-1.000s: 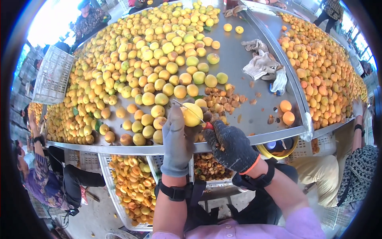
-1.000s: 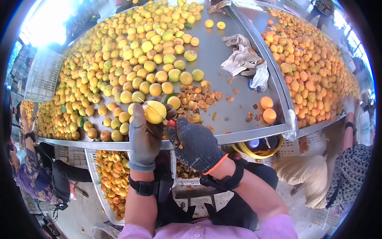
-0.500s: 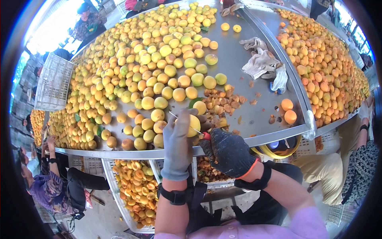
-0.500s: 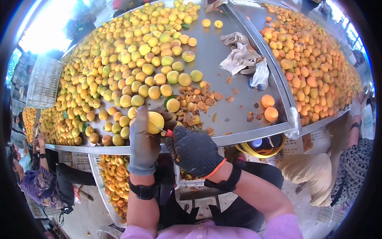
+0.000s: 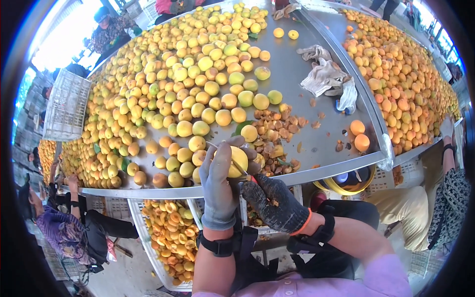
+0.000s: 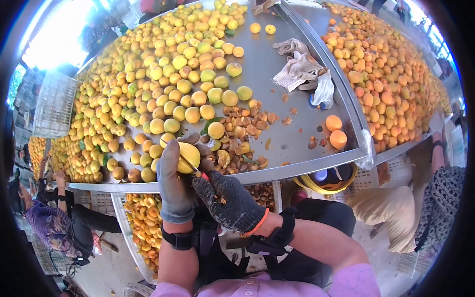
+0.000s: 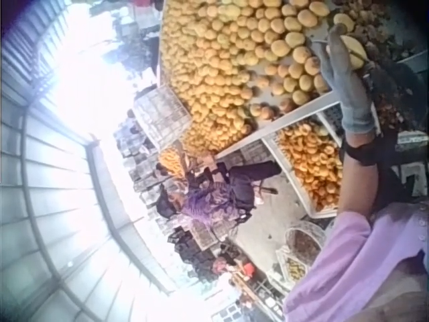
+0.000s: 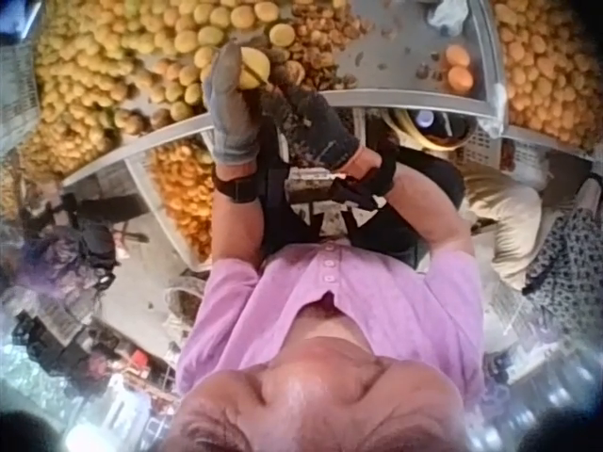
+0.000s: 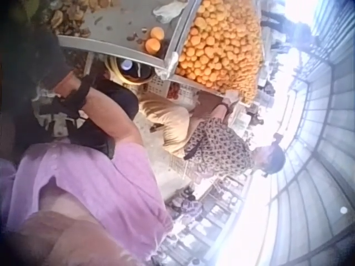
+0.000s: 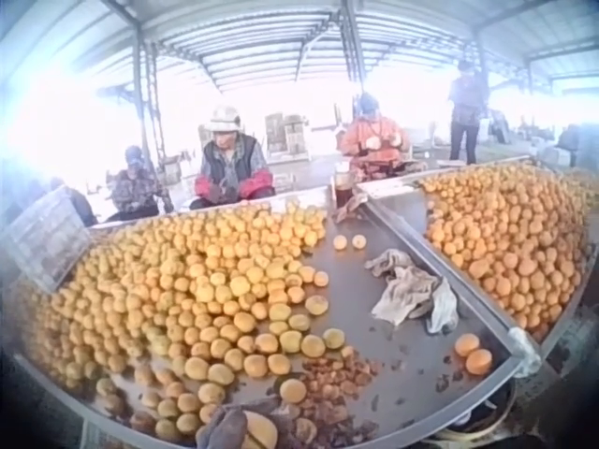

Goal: The person picks up an apricot from a metal table, cuts it in half with a knife, and removes the pit. They place the apricot halves into a white crate and the pit into a separate container, repeating the process.

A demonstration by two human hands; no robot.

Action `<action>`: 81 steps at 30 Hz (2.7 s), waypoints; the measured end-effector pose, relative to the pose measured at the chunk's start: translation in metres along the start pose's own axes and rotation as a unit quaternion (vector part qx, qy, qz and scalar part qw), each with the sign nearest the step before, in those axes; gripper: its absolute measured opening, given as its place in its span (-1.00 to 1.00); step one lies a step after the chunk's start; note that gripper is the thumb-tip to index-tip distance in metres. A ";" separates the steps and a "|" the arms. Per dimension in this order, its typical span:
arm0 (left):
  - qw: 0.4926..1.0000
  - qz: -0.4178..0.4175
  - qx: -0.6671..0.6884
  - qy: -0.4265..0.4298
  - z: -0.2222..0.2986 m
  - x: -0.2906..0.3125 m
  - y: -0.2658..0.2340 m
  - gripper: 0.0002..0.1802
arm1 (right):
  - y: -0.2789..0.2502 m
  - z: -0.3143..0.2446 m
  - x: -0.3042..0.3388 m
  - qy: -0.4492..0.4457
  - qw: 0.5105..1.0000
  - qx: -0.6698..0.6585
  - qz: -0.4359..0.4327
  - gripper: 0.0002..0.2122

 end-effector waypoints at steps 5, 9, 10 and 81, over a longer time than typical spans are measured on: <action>0.998 -0.024 -0.046 0.032 0.003 0.005 0.001 -0.61 | -0.012 -0.007 0.009 -0.027 0.992 0.124 0.021 -0.80; 0.961 -0.104 -0.202 0.158 0.001 0.010 0.004 -0.36 | -0.026 -0.014 0.015 -0.107 0.943 0.302 0.087 -0.79; 0.961 -0.103 -0.203 0.159 0.002 0.010 0.003 -0.36 | -0.029 -0.015 0.014 -0.109 0.943 0.301 0.086 -0.79; 0.994 -0.092 -0.063 0.007 -0.016 -0.011 -0.022 -0.53 | -0.077 -0.028 -0.026 0.032 0.947 0.310 -0.082 -0.75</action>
Point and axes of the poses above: each hand's wrist, its own x-axis away from the middle knuckle, its own y-axis out of the palm, z = x × y, the point moved 3 cm from there along -x, towards the middle knuckle, and after that the axes turned 12 degrees about y, right-handed, at the moved point
